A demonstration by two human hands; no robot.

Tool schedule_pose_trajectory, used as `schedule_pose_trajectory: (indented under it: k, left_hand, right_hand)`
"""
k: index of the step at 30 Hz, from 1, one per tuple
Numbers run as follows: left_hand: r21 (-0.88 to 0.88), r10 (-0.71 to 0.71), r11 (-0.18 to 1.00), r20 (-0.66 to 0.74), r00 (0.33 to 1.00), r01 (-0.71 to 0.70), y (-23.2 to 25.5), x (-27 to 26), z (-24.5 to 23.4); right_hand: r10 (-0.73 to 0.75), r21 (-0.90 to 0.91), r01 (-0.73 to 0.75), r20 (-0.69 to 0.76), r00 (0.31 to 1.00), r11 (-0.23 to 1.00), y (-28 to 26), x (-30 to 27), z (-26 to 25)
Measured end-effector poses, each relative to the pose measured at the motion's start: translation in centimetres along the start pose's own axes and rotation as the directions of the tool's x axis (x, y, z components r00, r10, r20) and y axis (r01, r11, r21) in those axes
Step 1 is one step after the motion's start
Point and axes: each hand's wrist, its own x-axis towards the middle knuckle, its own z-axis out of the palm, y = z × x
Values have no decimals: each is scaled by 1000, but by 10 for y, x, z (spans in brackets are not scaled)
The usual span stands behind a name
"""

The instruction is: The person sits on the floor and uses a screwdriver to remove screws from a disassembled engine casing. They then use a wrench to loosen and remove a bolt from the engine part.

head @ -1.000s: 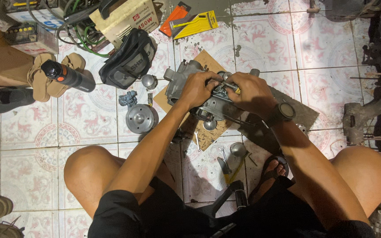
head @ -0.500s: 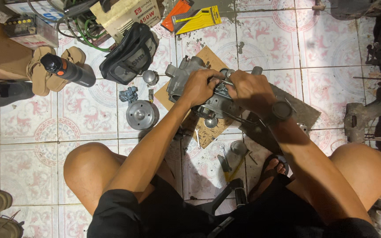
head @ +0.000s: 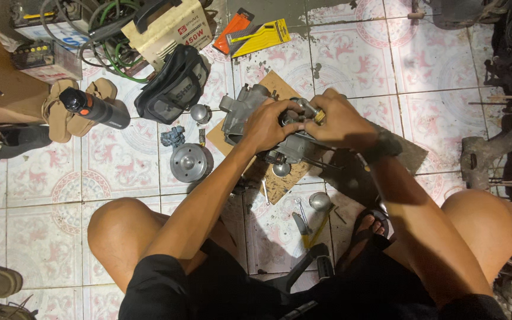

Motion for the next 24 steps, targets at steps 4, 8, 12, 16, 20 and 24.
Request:
schedule_pose_trajectory:
  k: [4,8,12,16,20,24]
  left_hand:
    - [22,15,1000,-39,999,-14,-13,1,9]
    - [55,52,997,-55,997,-49,-13,2,13]
    - [73,83,994,-56,995,-78,-15,1,14]
    - [92,97,992,-58,994,-92,-18,1,15]
    - [99,121,988,-59,991,-115,-17,2,14]
    - [107,132,986,-49,990,-126,-15,2,13]
  right_hand:
    - [-13,-11,13,-8,1000,1000,-4,-9,-14]
    - [-83,17,84,-84,993,996,-15,-19,-26]
    - [-148,-14,147,-115,982,989,-11,-21,-30]
    - [-96,-26,94,-49,994,995,-15,-21,-29]
    - [-87,-35,86,-28,996,996,-16,-18,-28]
    - [-104,-34,105,16,994,994,-22,-17,-35]
